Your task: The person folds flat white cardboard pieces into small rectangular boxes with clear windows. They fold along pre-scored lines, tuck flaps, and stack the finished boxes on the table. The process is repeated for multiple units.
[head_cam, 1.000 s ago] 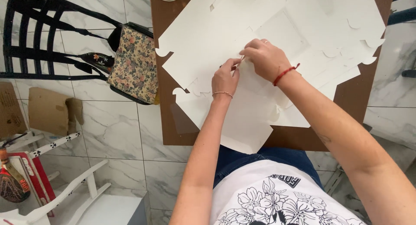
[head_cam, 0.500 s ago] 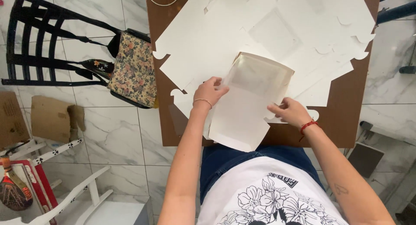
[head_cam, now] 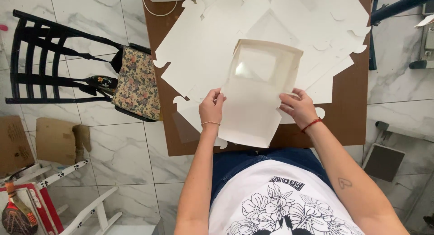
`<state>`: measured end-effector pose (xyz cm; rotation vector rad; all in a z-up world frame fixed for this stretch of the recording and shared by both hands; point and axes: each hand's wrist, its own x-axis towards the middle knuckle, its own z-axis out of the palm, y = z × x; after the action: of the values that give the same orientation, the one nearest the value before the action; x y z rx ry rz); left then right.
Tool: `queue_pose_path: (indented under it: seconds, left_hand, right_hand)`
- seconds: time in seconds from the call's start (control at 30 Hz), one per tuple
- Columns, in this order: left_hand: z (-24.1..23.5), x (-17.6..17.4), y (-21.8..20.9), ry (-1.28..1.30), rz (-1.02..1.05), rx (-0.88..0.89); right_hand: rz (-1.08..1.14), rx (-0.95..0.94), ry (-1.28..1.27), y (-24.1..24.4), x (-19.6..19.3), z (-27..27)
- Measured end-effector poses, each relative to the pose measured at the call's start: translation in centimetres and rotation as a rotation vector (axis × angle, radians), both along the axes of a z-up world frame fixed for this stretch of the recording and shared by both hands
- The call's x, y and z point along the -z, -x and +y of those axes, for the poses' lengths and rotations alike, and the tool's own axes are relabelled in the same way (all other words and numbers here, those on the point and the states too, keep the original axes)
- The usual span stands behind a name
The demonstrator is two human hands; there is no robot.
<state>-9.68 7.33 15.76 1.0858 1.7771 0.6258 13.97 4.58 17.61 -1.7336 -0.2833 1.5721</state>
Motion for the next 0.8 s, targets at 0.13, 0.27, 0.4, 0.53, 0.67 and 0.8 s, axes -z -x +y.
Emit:
queue_pose_path:
  seconds: [0.13,0.27,0.4,0.53,0.67,0.8]
  left_hand:
    - [-0.7,-0.2,-0.7,-0.107,-0.173,-0.084]
    - [-2.4,-2.3,-3.4,-0.626,0.41,0.054]
    - [-4.8,-5.6,-7.4,-0.219,0.161,0.456]
    - [-6.2,4.0,-8.2,0.169,0.234,0.663]
    - [-5.1,2.2,-7.4,0.249,0.149,0.608]
    - [-5.9,3.0,-6.8,0.258,-0.1,0.475]
  right_hand:
    - [-0.019,-0.109,-0.112,-0.6,0.3,0.4]
    - [-0.075,-0.252,-0.165,-0.3,-2.1,1.4]
    - [-0.02,-0.274,-0.119,-0.3,-1.2,1.7]
    - [0.026,-0.296,0.015,0.1,1.7,1.5]
    - [-0.043,-0.198,0.127,1.0,2.6,1.8]
    - [-0.006,-0.247,0.18,1.2,3.9,2.0]
